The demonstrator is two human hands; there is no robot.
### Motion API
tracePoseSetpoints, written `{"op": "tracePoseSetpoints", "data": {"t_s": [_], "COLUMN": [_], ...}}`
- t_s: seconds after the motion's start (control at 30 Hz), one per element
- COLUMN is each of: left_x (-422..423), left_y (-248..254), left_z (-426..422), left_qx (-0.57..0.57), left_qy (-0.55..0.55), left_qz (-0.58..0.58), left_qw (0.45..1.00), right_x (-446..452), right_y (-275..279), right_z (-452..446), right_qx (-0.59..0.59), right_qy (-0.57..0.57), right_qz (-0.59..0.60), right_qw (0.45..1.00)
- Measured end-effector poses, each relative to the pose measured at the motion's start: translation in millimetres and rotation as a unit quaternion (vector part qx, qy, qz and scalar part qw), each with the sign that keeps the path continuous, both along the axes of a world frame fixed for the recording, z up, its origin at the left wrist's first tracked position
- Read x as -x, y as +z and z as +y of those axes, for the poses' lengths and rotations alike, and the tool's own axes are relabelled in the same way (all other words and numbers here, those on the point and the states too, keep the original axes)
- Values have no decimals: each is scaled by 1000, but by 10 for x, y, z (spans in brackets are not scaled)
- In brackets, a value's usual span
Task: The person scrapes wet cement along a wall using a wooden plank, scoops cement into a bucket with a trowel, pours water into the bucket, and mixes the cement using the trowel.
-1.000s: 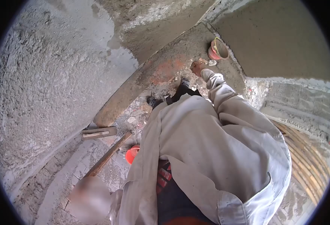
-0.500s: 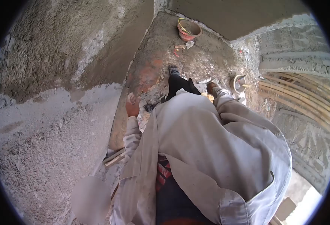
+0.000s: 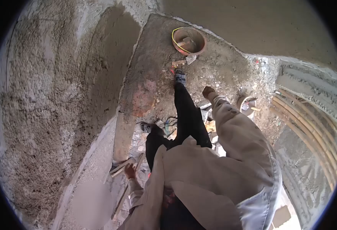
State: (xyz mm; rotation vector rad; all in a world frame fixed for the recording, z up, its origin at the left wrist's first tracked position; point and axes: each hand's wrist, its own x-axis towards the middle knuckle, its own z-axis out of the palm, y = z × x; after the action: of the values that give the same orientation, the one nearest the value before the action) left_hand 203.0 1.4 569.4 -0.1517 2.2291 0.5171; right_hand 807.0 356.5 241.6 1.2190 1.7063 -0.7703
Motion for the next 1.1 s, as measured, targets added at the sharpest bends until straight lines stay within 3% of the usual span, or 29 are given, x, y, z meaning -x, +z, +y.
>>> {"op": "tracePoseSetpoints", "data": {"t_s": [0.03,0.07,0.1,0.13,0.17,0.23,0.3,0.4,0.47,0.53,0.57,0.63,0.73,0.9,0.97,1.03,1.1], "left_x": [-320,-591,-733,-878,-995,-1317,-1582,-1762,-1873,-1981,-2010,-2061,-2033,-1736,-1612,-1498,-1471], "left_y": [140,235,188,217,214,350,411,288,224,126,56,24,-137,-672,-883,-1178,-1443], "left_z": [-14,-65,-299,-312,-389,286,956,1694,2241,2550,2667,2906,3092,3153,3467,3780,4157], "left_qx": [65,97,84,95,106,163,179,142,90,27,-12,-55,-69,-67,-70,-91,-180], "left_qy": [22,-18,-75,-123,-171,-87,-50,-52,-85,-122,-143,-167,-187,-183,-250,-284,-271], "left_qz": [-39,-65,-62,-49,-33,-47,-42,-33,-31,-42,-47,-63,-86,-97,-81,-65,-96], "left_qw": [997,993,992,987,979,982,982,988,992,991,989,982,976,976,962,952,941], "right_x": [-79,280,411,359,594,800,1159,1348,1432,1453,1502,1434,1399,1740,1826,1884,1964], "right_y": [-104,475,468,-723,-165,-931,-866,-2078,-2021,-1695,-1488,-905,131,677,580,73,-356], "right_z": [407,1203,1615,1800,2346,2897,3436,3780,3617,3426,3359,3174,3204,3357,3401,3329,3306], "right_qx": [-132,-74,-130,-195,-191,-321,-302,-115,-207,-265,-274,-294,-333,-262,-263,-299,-326], "right_qy": [-77,-394,-374,-263,-393,-352,-384,-354,-319,-421,-531,-581,-444,-360,-319,-246,-150], "right_qz": [64,61,115,133,163,258,147,194,206,286,362,423,421,347,310,302,331], "right_qw": [986,914,911,936,884,841,860,908,902,819,715,630,717,826,856,871,873]}}
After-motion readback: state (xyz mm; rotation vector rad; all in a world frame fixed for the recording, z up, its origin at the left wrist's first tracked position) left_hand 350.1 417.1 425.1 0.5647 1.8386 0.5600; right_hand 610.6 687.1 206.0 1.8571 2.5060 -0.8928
